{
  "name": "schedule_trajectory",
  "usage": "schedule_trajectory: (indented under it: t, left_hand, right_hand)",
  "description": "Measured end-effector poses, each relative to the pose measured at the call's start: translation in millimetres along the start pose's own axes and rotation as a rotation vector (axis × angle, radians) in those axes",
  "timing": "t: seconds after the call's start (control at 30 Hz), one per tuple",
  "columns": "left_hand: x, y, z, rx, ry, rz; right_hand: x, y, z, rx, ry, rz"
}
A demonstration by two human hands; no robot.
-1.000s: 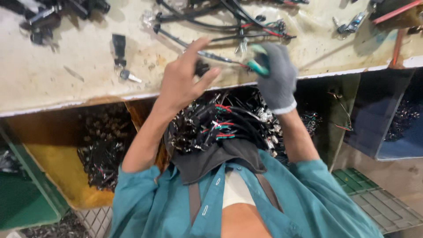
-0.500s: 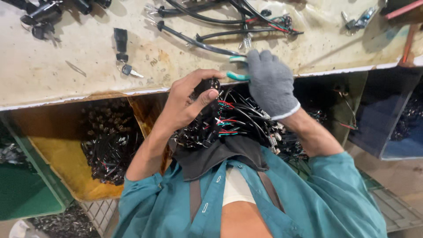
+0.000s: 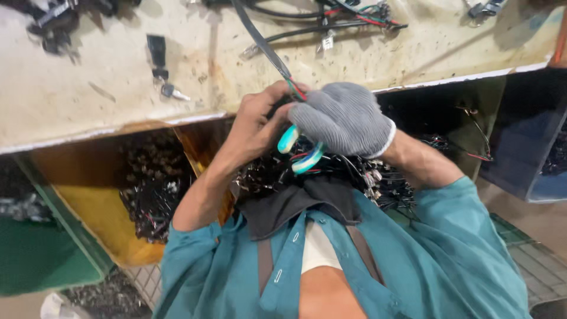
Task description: The person repeatedly picks up black wires with colored inner conductors from a pile on a workbench, uses pliers to strip the outer insulation, and places the stripped wires into a yellow bin below. The process is continuous and repetitive throughout the clip.
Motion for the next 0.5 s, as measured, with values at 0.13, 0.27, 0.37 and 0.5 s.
schedule_trajectory:
  t: [0.13,0.27,0.37,0.5]
  left_hand:
    - [1,5,10,-0.142,0.135,-0.101]
    - [4,11,-20,-0.527,-0.2,-0.229]
    - [6,14,-10,-0.259,-0.044,-0.201]
    - [13,10,-20,-0.206,-0.144,-0.137]
  right_hand:
    - [-1,-17,-13,-0.163,-0.012,-0.01]
    - [-6,-14,-39,-0.439,-0.372,-0.252]
    - [0,-1,-38,-0.762,-0.544,-0.419]
    - [21,-4,-29,-1.424,-0.847,-0.602]
Point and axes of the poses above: each hand's wrist, its own x-axis away from the middle knuckle, its own y-axis out of the back of the hand, z = x × y, the point moved 8 cm from there along -x, towards the middle knuckle, and after that the axes turned 11 degrees about -z, right-handed, at the moved point
